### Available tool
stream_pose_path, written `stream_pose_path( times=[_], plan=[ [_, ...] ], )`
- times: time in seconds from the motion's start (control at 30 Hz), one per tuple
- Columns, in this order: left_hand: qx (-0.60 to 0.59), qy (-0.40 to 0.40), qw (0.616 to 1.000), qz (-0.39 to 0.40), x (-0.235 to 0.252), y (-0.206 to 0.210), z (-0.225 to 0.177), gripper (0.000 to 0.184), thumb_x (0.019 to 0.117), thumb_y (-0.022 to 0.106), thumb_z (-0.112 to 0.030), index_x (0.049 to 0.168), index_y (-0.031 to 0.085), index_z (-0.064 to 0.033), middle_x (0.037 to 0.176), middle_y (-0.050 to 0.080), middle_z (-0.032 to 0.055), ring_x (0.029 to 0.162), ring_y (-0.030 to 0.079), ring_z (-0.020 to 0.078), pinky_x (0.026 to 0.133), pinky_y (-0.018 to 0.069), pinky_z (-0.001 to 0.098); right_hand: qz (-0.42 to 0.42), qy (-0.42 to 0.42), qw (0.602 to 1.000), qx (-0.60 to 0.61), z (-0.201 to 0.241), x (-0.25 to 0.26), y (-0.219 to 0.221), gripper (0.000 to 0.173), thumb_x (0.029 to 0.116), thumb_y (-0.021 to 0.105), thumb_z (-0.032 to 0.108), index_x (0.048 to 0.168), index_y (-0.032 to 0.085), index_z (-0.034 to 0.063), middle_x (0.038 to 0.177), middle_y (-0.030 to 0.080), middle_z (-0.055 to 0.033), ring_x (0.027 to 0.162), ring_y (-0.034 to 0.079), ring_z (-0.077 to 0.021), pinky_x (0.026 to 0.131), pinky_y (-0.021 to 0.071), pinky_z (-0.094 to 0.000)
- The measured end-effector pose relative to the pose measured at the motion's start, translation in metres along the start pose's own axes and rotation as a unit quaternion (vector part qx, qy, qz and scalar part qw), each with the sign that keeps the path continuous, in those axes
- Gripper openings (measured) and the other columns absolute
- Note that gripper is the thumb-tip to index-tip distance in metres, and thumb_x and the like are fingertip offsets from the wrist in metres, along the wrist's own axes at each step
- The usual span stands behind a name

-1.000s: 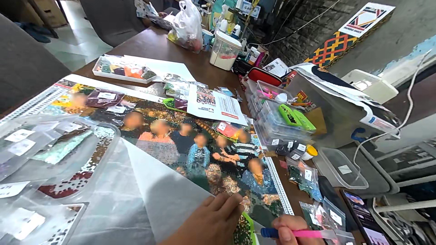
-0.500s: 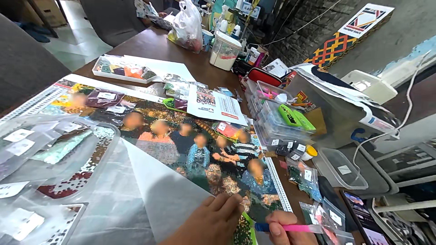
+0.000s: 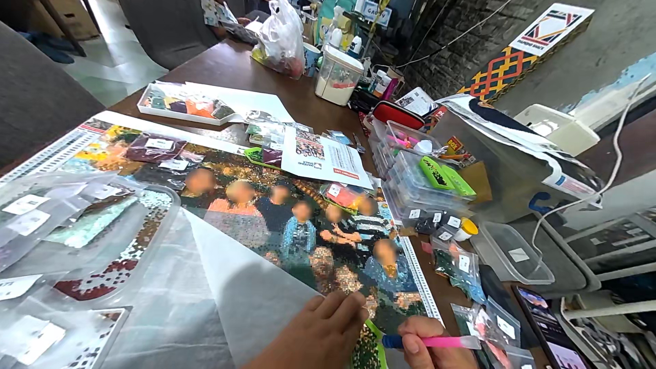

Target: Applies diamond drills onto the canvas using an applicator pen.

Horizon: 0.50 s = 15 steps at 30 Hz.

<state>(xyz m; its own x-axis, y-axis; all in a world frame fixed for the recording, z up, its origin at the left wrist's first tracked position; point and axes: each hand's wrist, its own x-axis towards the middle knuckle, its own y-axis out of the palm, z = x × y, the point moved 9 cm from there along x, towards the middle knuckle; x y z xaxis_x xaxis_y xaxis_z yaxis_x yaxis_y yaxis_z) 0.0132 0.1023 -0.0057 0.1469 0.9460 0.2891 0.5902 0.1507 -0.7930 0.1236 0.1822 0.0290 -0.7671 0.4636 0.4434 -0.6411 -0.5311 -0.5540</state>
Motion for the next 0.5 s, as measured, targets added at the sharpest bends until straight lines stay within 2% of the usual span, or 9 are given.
stream_pose_path(
  times=[0.1, 0.2, 0.43, 0.5],
  plan=[
    [0.000, -0.001, 1.000, -0.005, 0.000, 0.000, 0.000, 0.099, 0.0707, 0.078, -0.067, 0.135, 0.059, 0.0050, 0.143, 0.056, 0.0218, 0.127, 0.057, 0.0390, 0.096, 0.0498, 0.0515, -0.004, 0.001, 1.000, -0.003, 0.001, 0.001, -0.001, 0.030, 0.1093, 0.047, 0.031, 0.101, 0.058, 0.0041, 0.079, 0.060, -0.0017, 0.066, 0.055, 0.0057, 0.063, 0.0474, -0.0104],
    [-0.004, -0.007, 1.000, 0.007, 0.001, 0.000, -0.001, 0.098, 0.0721, 0.078, -0.066, 0.136, 0.058, 0.0060, 0.144, 0.055, 0.0226, 0.128, 0.056, 0.0400, 0.097, 0.0488, 0.0531, -0.020, 0.015, 1.000, 0.005, 0.002, 0.001, -0.008, 0.031, 0.1093, 0.046, 0.033, 0.102, 0.059, 0.0061, 0.081, 0.063, 0.0020, 0.070, 0.057, 0.0090, 0.064, 0.0494, -0.0094],
    [-0.006, -0.020, 0.999, 0.027, 0.002, -0.002, -0.001, 0.097, 0.0732, 0.078, -0.065, 0.136, 0.058, 0.0056, 0.145, 0.055, 0.0231, 0.128, 0.056, 0.0416, 0.097, 0.0485, 0.0540, -0.080, 0.095, 0.989, 0.079, -0.013, 0.000, -0.054, 0.020, 0.1070, 0.048, 0.039, 0.106, 0.065, 0.0273, 0.091, 0.070, 0.0158, 0.072, 0.063, 0.0068, 0.061, 0.0534, -0.0130],
    [-0.011, -0.024, 0.999, 0.033, 0.002, -0.002, 0.000, 0.097, 0.0725, 0.079, -0.064, 0.136, 0.058, 0.0059, 0.145, 0.054, 0.0241, 0.128, 0.055, 0.0430, 0.097, 0.0485, 0.0552, -0.100, 0.095, 0.987, 0.076, -0.024, -0.002, -0.072, 0.019, 0.1071, 0.049, 0.038, 0.104, 0.065, 0.0279, 0.091, 0.070, 0.0157, 0.069, 0.062, 0.0061, 0.059, 0.0524, -0.0128]
  ],
)
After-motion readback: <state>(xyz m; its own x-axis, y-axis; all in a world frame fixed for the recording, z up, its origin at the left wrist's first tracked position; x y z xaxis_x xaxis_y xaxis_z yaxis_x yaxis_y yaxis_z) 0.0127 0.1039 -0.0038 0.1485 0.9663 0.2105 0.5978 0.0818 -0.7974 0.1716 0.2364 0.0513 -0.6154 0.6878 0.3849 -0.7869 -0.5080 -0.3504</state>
